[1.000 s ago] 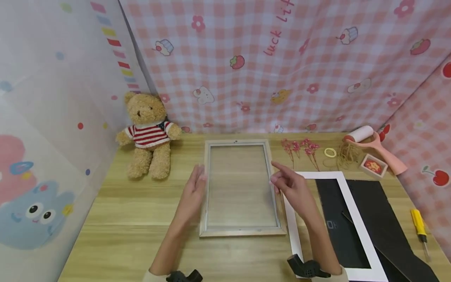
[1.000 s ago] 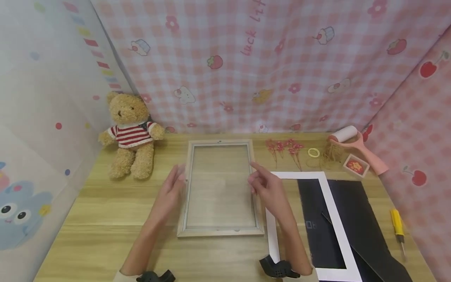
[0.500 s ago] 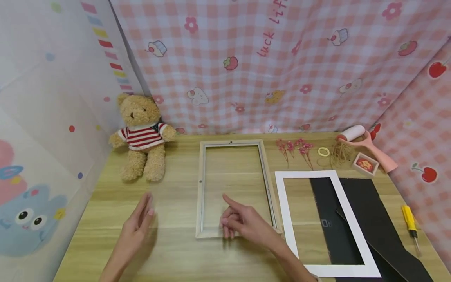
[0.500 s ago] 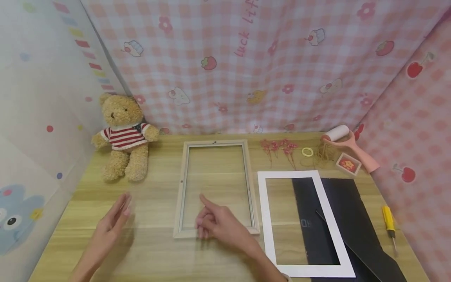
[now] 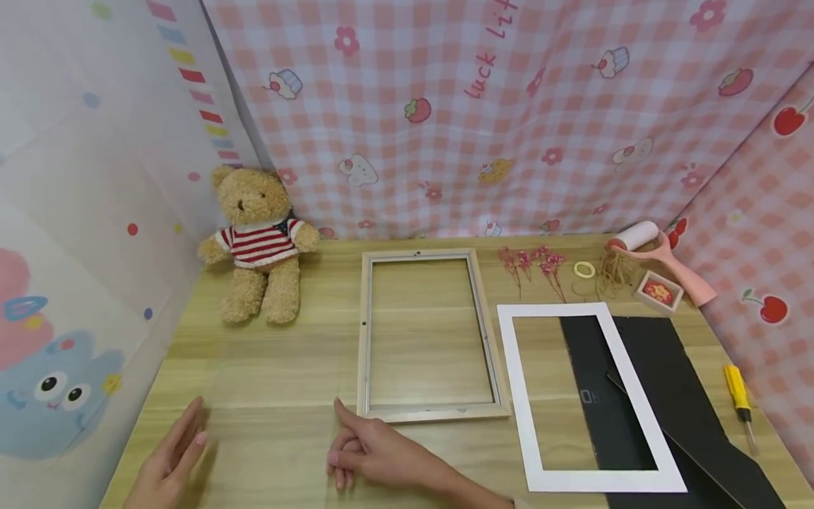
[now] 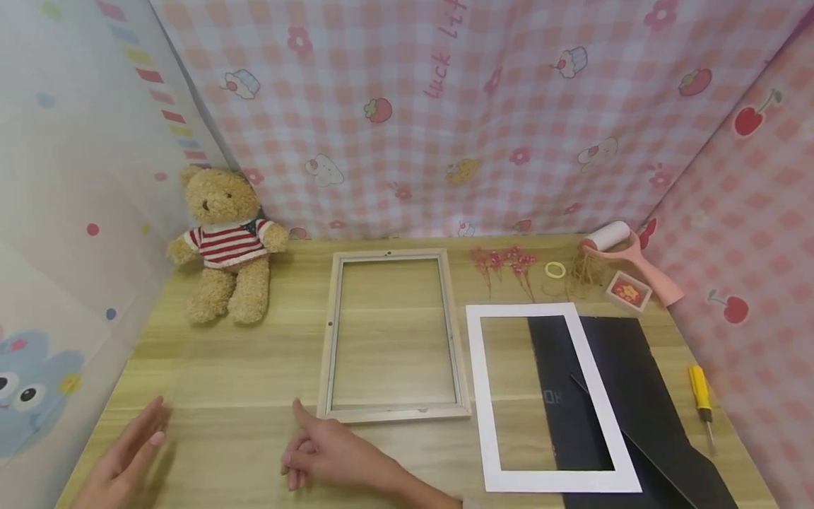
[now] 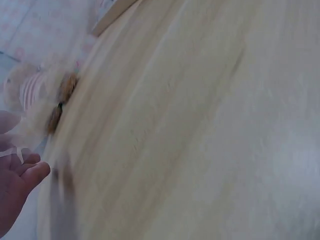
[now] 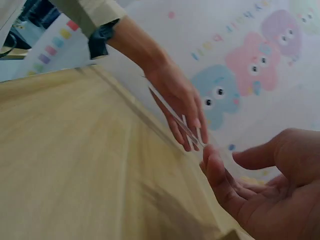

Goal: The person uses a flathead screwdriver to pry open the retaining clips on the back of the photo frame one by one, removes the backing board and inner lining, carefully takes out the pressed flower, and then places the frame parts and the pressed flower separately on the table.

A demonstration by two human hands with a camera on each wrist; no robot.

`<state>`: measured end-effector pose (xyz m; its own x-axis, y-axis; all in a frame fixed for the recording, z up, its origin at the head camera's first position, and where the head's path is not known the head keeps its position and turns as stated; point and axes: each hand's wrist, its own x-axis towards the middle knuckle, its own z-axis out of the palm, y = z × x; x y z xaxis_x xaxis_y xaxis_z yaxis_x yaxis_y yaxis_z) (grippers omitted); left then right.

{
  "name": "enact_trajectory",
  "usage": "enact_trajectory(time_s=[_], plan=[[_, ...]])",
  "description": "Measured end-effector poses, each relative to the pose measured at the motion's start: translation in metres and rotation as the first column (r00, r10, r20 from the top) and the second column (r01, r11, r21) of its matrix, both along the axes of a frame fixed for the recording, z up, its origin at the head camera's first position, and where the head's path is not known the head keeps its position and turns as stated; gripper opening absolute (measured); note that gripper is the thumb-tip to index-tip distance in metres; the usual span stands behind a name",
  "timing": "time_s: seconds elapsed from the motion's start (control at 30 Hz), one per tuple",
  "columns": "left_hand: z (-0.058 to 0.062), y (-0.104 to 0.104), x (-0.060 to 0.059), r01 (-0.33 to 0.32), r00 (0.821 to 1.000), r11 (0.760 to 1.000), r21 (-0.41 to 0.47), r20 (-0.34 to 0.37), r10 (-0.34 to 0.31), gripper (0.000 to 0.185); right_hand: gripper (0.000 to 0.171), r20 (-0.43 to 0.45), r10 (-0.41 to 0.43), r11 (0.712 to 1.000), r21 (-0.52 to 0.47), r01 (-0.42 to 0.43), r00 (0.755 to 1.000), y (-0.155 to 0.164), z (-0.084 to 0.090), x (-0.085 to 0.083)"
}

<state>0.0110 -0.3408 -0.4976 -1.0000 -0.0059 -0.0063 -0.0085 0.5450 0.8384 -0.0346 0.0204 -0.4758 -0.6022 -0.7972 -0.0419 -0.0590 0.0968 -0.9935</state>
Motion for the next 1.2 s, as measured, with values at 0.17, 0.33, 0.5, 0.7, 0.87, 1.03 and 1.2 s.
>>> enact_trajectory(time_s=[0.17, 0.33, 0.5, 0.7, 0.87, 1.03, 1.2], plan=[[-0.009, -0.011, 0.005, 0.007, 0.996, 0.998, -0.058, 0.089, -0.002, 0.059, 0.077, 0.045, -0.038, 0.999, 0.019, 0.037, 0.998, -0.017, -0.009, 0.004], [-0.017, -0.017, 0.010, 0.012, 0.998, 0.989, -0.144, 0.067, -0.002, 0.055, 0.084, 0.130, -0.057, 0.998, 0.035, 0.053, 0.990, -0.024, -0.011, 0.004], [-0.013, -0.019, 0.004, 0.040, 0.974, 0.961, -0.273, 0.225, 0.023, 0.069, 0.088, 0.203, -0.040, 0.998, 0.063, 0.027, 0.978, -0.031, -0.011, 0.005], [-0.017, -0.010, 0.001, 0.037, 0.988, 0.929, -0.369, 0.150, 0.020, 0.077, 0.089, 0.173, -0.077, 0.984, 0.173, 0.047, 0.982, -0.034, -0.007, 0.004], [-0.024, -0.002, 0.001, -0.001, 1.000, 0.945, -0.327, -0.003, 0.000, 0.072, 0.089, 0.172, -0.111, 0.975, 0.208, 0.074, 0.979, -0.033, -0.004, -0.002], [-0.027, -0.001, -0.001, 0.003, 0.999, 0.951, -0.311, -0.035, -0.015, 0.071, 0.090, 0.201, -0.106, 0.979, 0.193, 0.067, 0.974, -0.032, -0.006, -0.006], [-0.019, -0.007, -0.005, 0.024, 0.998, 0.957, -0.289, 0.061, -0.006, 0.076, 0.090, 0.133, -0.085, 0.981, 0.184, 0.059, 0.987, -0.032, -0.003, -0.002]])
